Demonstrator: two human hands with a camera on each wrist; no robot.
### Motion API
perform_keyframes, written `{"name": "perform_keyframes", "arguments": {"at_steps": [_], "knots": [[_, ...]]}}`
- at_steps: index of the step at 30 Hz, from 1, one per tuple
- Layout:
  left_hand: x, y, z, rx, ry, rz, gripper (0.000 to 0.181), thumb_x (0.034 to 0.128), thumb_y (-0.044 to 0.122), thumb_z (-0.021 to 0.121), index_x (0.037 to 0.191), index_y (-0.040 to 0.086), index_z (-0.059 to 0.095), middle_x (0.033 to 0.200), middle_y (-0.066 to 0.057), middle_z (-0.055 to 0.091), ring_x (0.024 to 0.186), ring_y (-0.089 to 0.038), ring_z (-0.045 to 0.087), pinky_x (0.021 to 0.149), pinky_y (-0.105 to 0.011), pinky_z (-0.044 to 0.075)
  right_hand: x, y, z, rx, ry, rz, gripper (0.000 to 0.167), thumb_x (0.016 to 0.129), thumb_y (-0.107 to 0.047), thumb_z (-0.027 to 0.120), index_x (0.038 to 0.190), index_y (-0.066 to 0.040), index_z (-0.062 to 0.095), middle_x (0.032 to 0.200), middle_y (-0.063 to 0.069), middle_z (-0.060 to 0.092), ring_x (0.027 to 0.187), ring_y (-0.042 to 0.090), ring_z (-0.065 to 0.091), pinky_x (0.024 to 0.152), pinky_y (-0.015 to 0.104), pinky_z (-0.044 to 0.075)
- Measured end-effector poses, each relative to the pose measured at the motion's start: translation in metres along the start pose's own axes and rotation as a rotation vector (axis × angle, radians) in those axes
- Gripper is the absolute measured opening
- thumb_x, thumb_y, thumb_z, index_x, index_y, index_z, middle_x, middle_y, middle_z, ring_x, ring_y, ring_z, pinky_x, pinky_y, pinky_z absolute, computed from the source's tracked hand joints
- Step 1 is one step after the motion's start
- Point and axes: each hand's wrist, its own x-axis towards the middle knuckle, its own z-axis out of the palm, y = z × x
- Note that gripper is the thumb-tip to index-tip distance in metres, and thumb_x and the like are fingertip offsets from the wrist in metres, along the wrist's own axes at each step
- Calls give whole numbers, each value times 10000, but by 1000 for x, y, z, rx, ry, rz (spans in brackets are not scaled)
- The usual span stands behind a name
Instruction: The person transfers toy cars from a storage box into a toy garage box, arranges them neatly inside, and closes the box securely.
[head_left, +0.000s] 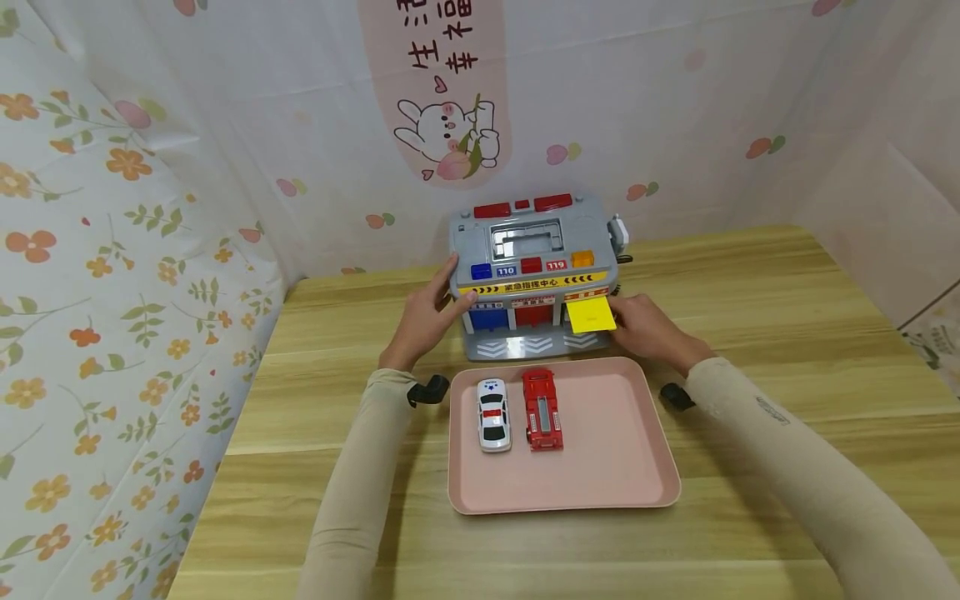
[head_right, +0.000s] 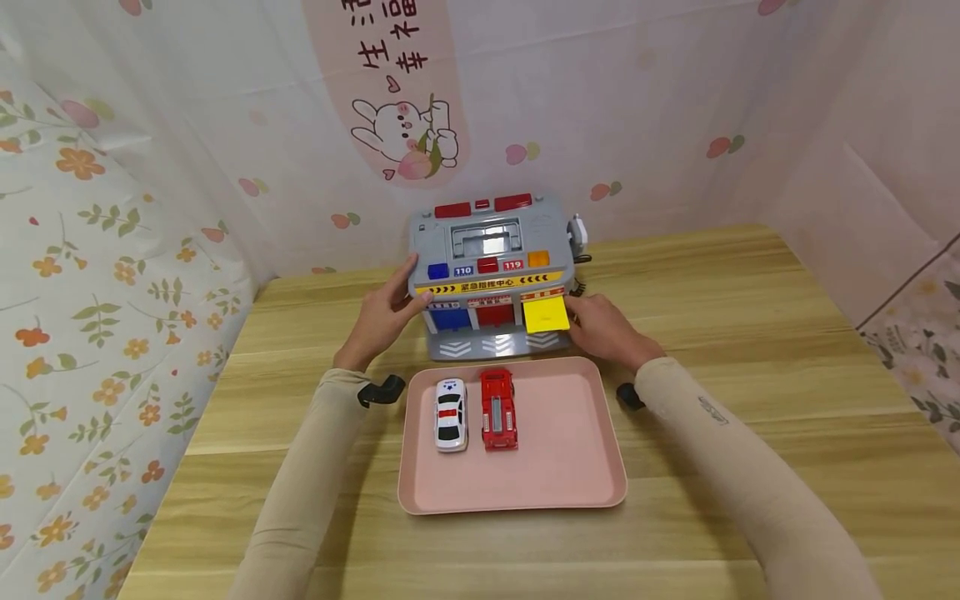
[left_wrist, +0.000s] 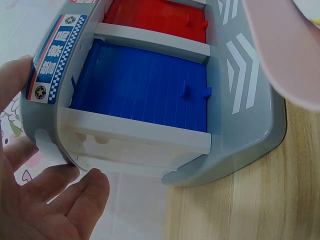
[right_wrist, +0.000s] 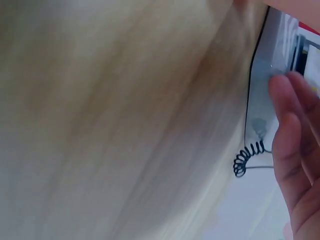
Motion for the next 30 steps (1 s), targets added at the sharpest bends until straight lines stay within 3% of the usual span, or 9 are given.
{"name": "perform_keyframes", "arguments": {"at_steps": [7, 18, 29, 30], "knots": [[0, 0, 0, 4, 8, -10, 745, 961, 501, 610, 1585, 421, 211, 1674, 30, 257, 1529, -233, 328, 1202, -423, 373, -13, 8, -4, 69, -11, -61, 284, 929, -6, 630, 1203, 5, 702, 1066, 150, 760, 764, 169, 615, 684, 263, 532], [0, -3, 0, -13, 2, -2, 732, 968, 492, 606, 1580, 434, 208, 1671, 38, 258, 1524, -220, 335, 1205, -419, 370, -12, 2, -2, 16, -84, -74, 227, 953, -98, 639, 1149, 5, 691, 892, 80, 740, 717, 146, 565, 677, 320, 524], [0, -3, 1, -43, 6, 1, 733, 965, 494, 610, 1580, 424, 217, 1669, 16, 268, 1513, -233, 353, 1203, -421, 372, -20, 6, -12, 42, -89, -40, 369, 961, -70, 634, 1326, -13, 639, 1109, 131, 754, 820, 161, 620, 765, 357, 572], [-3, 3, 1, -45, 3, -8, 736, 970, 474, 610, 1588, 401, 216, 1670, 8, 265, 1514, -240, 351, 1205, -421, 369, -21, 6, -13, 42, -86, -43, 355, 961, -67, 633, 1312, -17, 650, 1101, 126, 757, 819, 157, 621, 761, 355, 572]]}}
